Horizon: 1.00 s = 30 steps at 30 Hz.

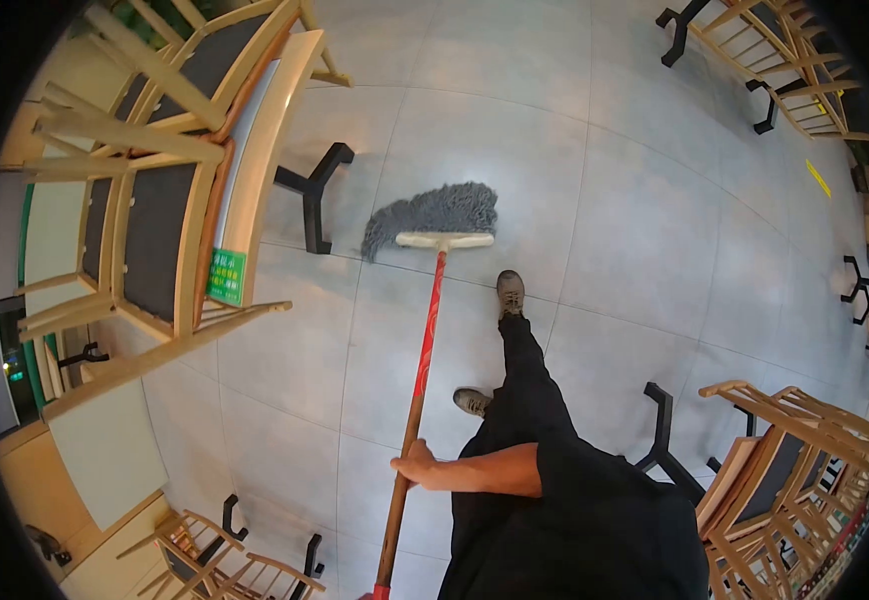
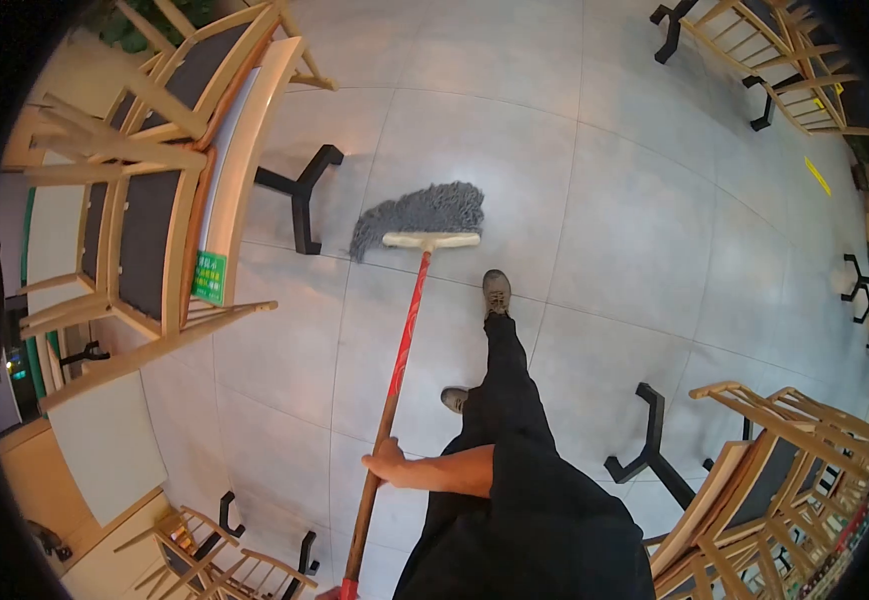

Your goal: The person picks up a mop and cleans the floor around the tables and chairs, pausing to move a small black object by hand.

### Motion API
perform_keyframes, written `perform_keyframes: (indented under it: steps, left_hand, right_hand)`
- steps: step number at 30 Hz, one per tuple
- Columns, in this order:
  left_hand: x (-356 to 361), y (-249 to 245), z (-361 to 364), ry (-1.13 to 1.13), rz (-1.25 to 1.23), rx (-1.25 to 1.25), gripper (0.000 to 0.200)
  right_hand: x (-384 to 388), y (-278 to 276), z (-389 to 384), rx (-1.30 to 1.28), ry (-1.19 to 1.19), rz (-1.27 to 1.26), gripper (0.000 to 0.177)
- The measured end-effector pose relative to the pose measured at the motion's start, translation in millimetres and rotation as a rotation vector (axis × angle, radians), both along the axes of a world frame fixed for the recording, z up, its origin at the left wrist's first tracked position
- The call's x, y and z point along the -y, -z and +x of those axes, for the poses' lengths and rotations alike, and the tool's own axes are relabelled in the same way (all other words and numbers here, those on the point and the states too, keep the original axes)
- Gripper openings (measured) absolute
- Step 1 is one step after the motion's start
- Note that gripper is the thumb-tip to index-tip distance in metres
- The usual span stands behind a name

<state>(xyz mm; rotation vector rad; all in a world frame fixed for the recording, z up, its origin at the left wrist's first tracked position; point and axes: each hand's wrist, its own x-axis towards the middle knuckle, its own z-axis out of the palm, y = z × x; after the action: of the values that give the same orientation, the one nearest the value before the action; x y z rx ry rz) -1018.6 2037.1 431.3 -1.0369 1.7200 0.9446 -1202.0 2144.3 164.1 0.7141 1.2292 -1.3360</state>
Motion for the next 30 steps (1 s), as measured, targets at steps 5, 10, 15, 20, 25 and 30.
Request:
perform_keyframes:
  steps: [5,10,15,20,25,30]
  left_hand:
    - [-7.5,36.3,-141.1,0.173,0.050,-0.056,0.020]
    - [-51.5,87.8,-308.1,0.077,0.060,0.007,0.025]
    - [-128.5,165.9,-450.8,0.154,0.157,-0.207,0.021]
    - [-237.4,204.4,-525.5,0.148,0.323,-0.280,0.019]
    - [-245.2,191.6,-493.2,0.254,0.289,-0.221,0.018]
    - [-180.5,163.5,-373.9,0.361,0.207,-0.106,0.024]
  right_hand:
    - [-28.8,48.1,-126.1,0.003,0.167,-0.058,0.052]
    - [-80.4,76.7,-284.7,-0.263,0.333,0.134,0.042]
    - [-146.6,148.8,-438.0,-0.601,0.340,0.504,0.043]
    - [-260.2,130.6,-530.8,-0.560,0.390,0.526,0.039]
    - [-272.7,145.1,-481.7,-0.494,0.411,0.353,0.046]
    - [-224.7,135.2,-331.2,-0.590,0.324,0.419,0.057]
